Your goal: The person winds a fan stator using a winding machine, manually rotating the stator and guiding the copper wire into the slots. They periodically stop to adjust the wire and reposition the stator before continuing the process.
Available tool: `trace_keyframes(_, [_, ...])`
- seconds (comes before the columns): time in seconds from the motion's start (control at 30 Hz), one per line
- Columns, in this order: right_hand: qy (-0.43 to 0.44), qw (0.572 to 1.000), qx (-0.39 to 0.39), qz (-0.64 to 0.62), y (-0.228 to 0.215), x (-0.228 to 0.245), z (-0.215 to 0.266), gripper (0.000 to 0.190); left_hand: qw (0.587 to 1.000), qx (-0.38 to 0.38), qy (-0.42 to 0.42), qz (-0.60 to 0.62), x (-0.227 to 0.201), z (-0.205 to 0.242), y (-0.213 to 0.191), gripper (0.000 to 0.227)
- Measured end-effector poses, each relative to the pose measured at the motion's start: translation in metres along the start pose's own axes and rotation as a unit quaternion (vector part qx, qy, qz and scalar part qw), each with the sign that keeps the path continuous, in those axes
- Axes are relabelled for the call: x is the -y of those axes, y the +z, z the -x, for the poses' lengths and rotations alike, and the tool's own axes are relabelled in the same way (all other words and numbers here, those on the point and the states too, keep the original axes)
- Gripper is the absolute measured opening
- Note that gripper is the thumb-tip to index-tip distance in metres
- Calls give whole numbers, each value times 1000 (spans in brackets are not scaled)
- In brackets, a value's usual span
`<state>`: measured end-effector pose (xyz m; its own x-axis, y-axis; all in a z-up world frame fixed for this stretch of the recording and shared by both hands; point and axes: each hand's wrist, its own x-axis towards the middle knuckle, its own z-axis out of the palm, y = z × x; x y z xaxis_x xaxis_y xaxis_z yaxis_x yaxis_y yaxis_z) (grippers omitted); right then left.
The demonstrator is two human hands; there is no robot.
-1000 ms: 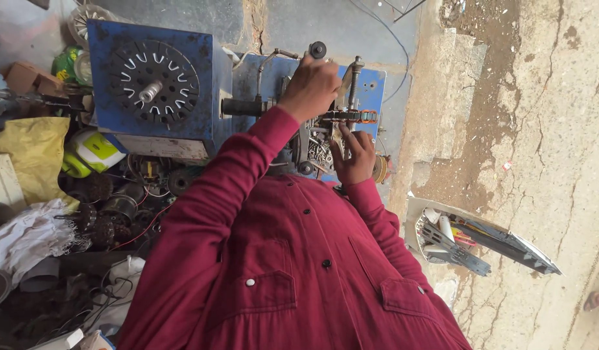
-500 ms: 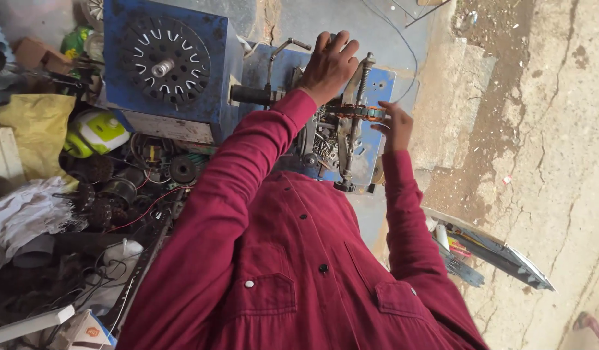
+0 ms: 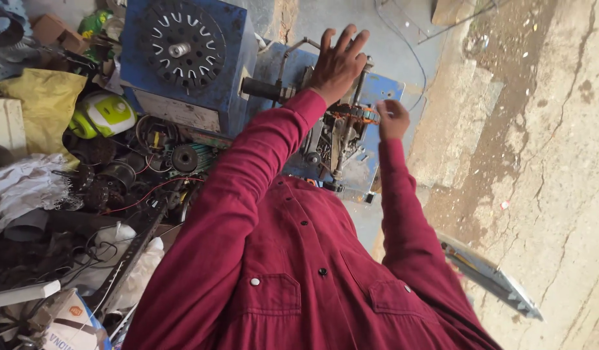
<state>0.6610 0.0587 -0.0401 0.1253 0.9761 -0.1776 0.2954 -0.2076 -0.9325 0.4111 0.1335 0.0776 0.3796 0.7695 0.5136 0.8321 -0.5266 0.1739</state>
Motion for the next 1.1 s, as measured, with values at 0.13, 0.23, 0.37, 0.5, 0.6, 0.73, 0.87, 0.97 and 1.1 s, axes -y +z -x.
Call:
trace_keyframes(0.13, [-30, 956, 289, -31, -8, 78, 18, 46, 1000, -9, -10, 6, 1, 3, 3, 12])
trace_keyframes(0.23, [38, 950, 309, -23, -5, 112, 19, 52, 1000, -12, -4, -6, 1, 3, 3, 9])
trace_keyframes(0.37, [15, 931, 359, -72, -1, 119, 16, 56, 1000, -3, -12, 6, 1, 3, 4, 11])
trace_keyframes(0.5, [26, 926, 366, -94, -4, 116, 17, 55, 1000, -15, -18, 9, 0, 4, 12, 12])
trace_keyframes(0.6, [28, 932, 357, -55, 4, 115, 11, 56, 999, 13, -24, 17, 2, 0, 9, 10])
trace_keyframes(0.73, [40, 916, 373, -140, 11, 120, 17, 54, 994, -93, -22, 58, -3, -8, -33, 39])
trace_keyframes(0.87, [33, 924, 359, -126, 14, 127, 19, 49, 961, -211, -11, 179, 14, 53, -122, 44])
trace_keyframes(0.97, [43, 938, 328, -102, 15, 118, 22, 46, 894, -391, -184, 118, 102, 171, -196, 43])
trace_keyframes(1.1, [36, 944, 324, -42, 18, 119, 13, 42, 759, -491, -414, 108, 286, 290, -223, 47])
